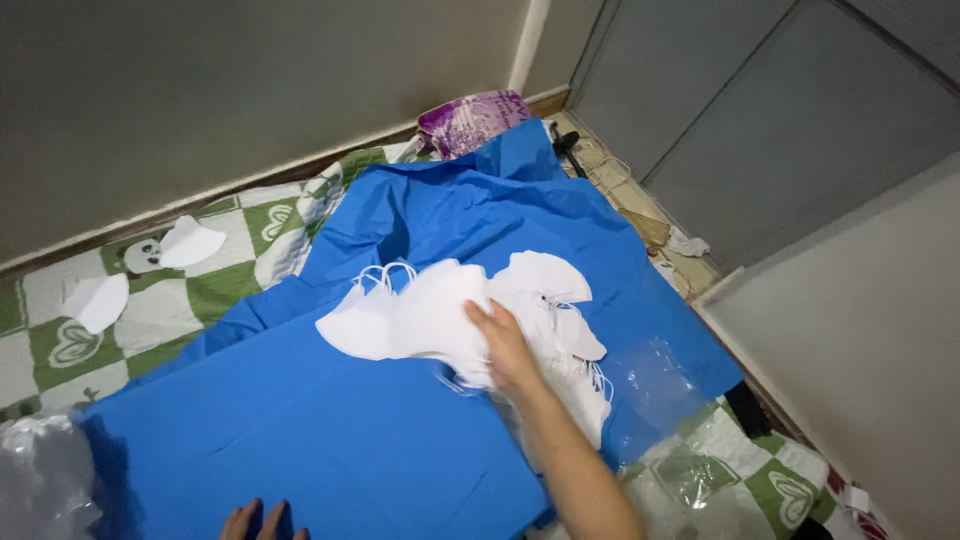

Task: Packaging individual face masks into clear plastic bags and stacking them

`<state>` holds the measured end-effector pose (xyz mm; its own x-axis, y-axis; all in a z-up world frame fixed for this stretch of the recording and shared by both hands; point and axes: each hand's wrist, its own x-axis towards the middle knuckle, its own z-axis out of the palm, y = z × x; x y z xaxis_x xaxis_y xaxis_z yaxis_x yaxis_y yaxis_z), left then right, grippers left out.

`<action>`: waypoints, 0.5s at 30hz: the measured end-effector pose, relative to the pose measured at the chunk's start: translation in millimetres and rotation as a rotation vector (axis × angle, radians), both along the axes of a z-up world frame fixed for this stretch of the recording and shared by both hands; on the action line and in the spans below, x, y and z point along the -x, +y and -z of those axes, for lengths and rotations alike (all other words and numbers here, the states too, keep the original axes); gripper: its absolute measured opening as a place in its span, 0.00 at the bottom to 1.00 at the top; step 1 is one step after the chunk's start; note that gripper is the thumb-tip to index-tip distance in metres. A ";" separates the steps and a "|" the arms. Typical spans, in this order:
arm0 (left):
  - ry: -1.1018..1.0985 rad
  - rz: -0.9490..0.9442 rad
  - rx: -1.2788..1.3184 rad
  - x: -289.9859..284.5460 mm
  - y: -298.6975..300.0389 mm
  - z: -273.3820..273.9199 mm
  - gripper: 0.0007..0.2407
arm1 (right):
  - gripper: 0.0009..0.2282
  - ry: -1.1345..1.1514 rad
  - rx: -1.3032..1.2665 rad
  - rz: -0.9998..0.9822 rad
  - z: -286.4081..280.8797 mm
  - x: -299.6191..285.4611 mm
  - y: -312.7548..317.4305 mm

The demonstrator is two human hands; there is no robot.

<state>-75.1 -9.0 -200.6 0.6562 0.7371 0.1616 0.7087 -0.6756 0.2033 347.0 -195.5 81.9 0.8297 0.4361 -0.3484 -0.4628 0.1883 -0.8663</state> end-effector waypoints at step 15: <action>-0.256 -0.036 -0.047 -13.0 -25.8 -33.7 0.24 | 0.19 -0.506 0.520 -0.050 85.3 -17.6 -11.5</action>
